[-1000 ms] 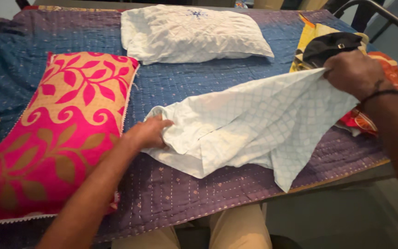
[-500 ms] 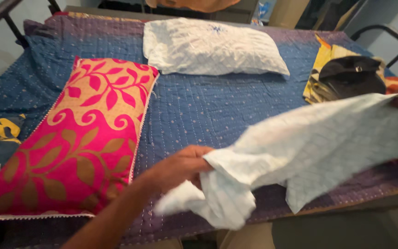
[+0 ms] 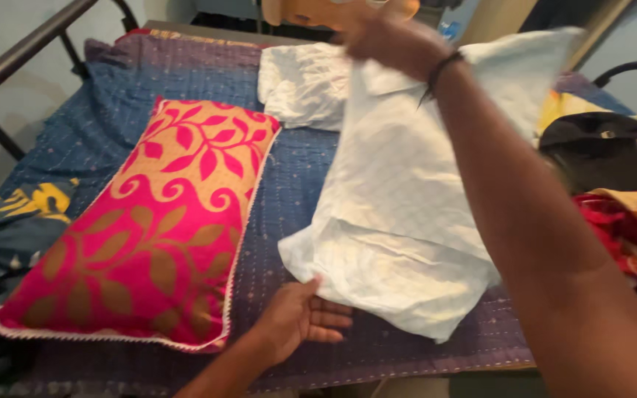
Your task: The person places a pillow onto a white pillowcase laid flat on a bed. They tuck the pillow into the case, smooth the fabric, and fold the open flap over to enclose the pillow. The person then adjusts the edges and smooths the surface of the pillowcase to ensure a neat fit.
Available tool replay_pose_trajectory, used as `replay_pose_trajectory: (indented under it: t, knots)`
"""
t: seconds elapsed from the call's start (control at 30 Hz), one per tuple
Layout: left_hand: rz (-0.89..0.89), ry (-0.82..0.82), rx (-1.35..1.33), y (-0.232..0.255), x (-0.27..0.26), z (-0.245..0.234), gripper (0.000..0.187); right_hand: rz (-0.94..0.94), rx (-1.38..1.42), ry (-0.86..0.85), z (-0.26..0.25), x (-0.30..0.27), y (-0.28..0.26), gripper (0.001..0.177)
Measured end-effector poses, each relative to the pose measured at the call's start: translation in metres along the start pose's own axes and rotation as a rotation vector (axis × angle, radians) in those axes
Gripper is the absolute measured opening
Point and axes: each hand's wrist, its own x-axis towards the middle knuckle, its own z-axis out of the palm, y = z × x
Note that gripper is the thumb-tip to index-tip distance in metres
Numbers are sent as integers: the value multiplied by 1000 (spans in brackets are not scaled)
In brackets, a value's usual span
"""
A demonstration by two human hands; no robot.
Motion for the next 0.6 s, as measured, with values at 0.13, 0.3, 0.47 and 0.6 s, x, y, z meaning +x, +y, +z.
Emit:
replay_pose_trajectory:
  t: [0.13,0.3,0.47,0.6]
  knots:
    - [-155,-31,296,-11,-13,-16,43,-303,-221,-267,78,-44,-69,60]
    - [181,552,1260,29,-22,-17,47,166,-143,-384,74,-217,-28,51]
    - [730,720,1501,55,10,-23,47,979,84,-54,79,-363,4,54]
    - [440,759,1589,48,40,-30,51,1143,225,-128,113,-404,-21,65]
